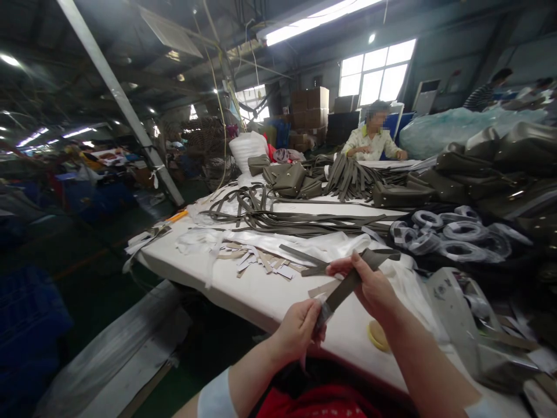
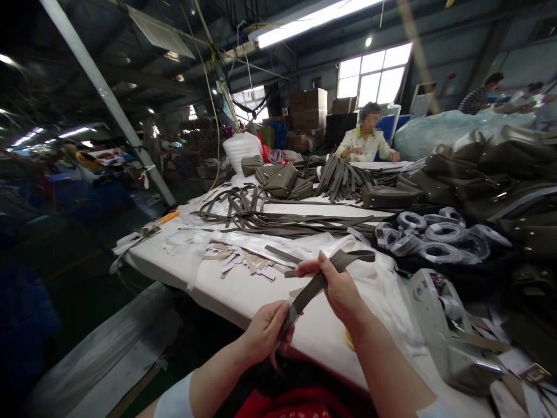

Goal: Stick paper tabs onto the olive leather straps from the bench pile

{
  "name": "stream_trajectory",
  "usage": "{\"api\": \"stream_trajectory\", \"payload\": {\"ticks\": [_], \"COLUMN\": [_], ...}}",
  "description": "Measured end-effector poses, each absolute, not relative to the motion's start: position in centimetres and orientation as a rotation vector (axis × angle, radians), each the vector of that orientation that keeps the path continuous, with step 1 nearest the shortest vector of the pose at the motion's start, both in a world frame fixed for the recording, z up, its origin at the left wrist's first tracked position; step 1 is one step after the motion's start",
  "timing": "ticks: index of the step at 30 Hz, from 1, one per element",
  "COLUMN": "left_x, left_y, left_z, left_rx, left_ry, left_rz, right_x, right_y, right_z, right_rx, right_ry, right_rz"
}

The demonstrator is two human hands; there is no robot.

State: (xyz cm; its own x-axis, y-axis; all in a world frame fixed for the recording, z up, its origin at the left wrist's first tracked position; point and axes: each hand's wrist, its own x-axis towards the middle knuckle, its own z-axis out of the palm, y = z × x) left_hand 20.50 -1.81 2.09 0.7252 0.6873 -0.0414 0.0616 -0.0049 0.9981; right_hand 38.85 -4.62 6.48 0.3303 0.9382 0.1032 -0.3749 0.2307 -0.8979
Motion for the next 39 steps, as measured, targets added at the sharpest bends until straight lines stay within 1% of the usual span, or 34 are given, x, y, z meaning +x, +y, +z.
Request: {"api": "stream_trajectory", "payload": {"ticks": [4,10,13,17,21,24,27,29,33,37,39], "left_x": [20.9,21.4,22.1,23.6,25.0,25.3,25.3,25.2,25.3,25.2,25.1], "left_y": [-2.2,-1.9,-1.1,0.2,1.1,1.8,2.4,2.8,3.4,3.3,3.3], "left_z": [3.1,4.0,5.7,9.3,11.9,12.0,11.3,10.9,11.3,13.0,14.1], "left_rx": [1.508,1.327,1.231,1.24,1.282,1.337,1.361,1.367,1.346,1.317,1.317], "left_ry": [0.622,0.564,0.488,0.431,0.445,0.47,0.492,0.494,0.487,0.487,0.48], "left_rz": [0.584,0.547,0.568,0.673,0.818,0.871,0.837,0.82,0.847,0.924,0.967], "right_x": [38.0,38.7,39.3,39.6,38.6,38.4,39.4,40.2,40.2,38.6,37.6], "right_y": [-4.7,-5.7,-5.2,-3.9,-3.0,-2.3,-1.4,-0.8,-0.2,0.1,0.3], "right_z": [6.6,9.0,11.5,15.2,16.9,17.2,18.0,18.8,20.1,20.4,20.3], "right_rx": [-1.018,-0.768,-0.869,-1.008,-1.115,-1.031,-0.824,-0.761,-0.868,-0.921,-0.981], "right_ry": [-0.839,-0.775,-0.883,-1.154,-1.347,-1.285,-1.026,-0.935,-1.084,-1.236,-1.29], "right_rz": [1.052,1.13,1.111,1.018,1.176,1.156,1.052,1.031,1.008,0.967,1.0]}}
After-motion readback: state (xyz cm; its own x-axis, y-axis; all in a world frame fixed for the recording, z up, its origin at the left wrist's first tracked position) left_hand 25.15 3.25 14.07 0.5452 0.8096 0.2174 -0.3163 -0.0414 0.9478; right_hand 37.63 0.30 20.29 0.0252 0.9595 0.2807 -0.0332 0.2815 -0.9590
